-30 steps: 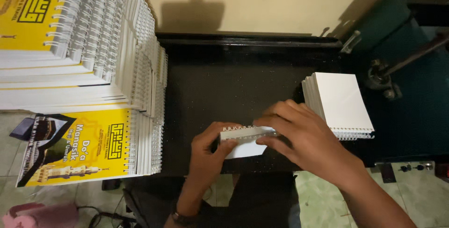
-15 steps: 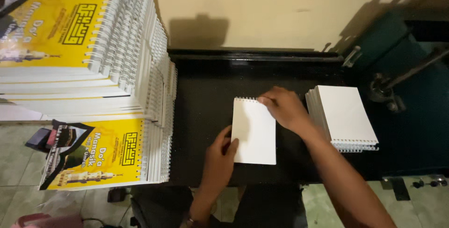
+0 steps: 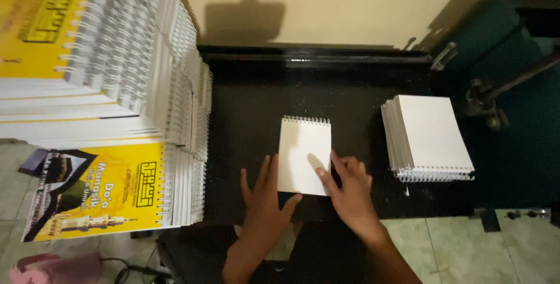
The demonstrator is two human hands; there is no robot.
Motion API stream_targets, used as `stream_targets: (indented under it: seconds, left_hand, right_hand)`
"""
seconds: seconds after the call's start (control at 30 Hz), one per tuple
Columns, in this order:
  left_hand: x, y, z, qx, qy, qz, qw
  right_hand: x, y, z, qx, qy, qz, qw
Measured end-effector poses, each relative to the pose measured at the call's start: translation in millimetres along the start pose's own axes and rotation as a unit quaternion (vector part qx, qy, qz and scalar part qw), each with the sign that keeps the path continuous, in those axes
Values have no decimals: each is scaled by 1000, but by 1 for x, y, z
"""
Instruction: The person repeatedly picks up a spiral-bound notebook from a stack on the right, flips it over to reveal a yellow cover, and places it onto a growing stack on the left. This process is repeated continuously throughout the video.
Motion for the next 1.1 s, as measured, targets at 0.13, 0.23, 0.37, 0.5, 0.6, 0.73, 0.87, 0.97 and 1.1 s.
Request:
stream_targets:
  seconds: [0.13,0.23,0.37,0.5,0.6,0.73,0.87,0.97,1.1]
  left_hand:
    - [1,-2,19,38,-17,9,999]
    - [9,1,13,73,12,-68,995]
    - [41,-20,18,65,14,-95,993]
    - [80,-31,28,12,24,-22,999]
    - [110,-23,25,12,-5,-38,999]
    - [146,-13,21,-33,-69,-61,995]
    - [149,-25,28,-55,-67,-25,996]
    - [142,-28,37,-24,-112,3,993]
    - [146,-33,32,-59,-75,-1,995]
  right_hand:
    - [-13,-7,7,-52,27,-10,998]
    - [-21,-12,-21,-136,35,47,989]
    - [3,11,3,-100,-9,57,993]
    - [51,14,14,-46,27,67,996]
    - [87,14,17,-50,36,68,996]
    - [128,13,17,-40,12,64,997]
    - [126,17,28,-24,-20,46,998]
    - [115,14,32,-23,-29,15,999]
    - [123,10,23,29,-18,58,998]
Point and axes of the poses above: each hand's wrist, its own x-axis towards the middle knuckle, its own z-axis out of the back of the hand, y = z × x, the point moved 10 cm from there along x, towards the middle knuckle, and after that the axes turned 9 degrees about -x, right-handed, at the moved point
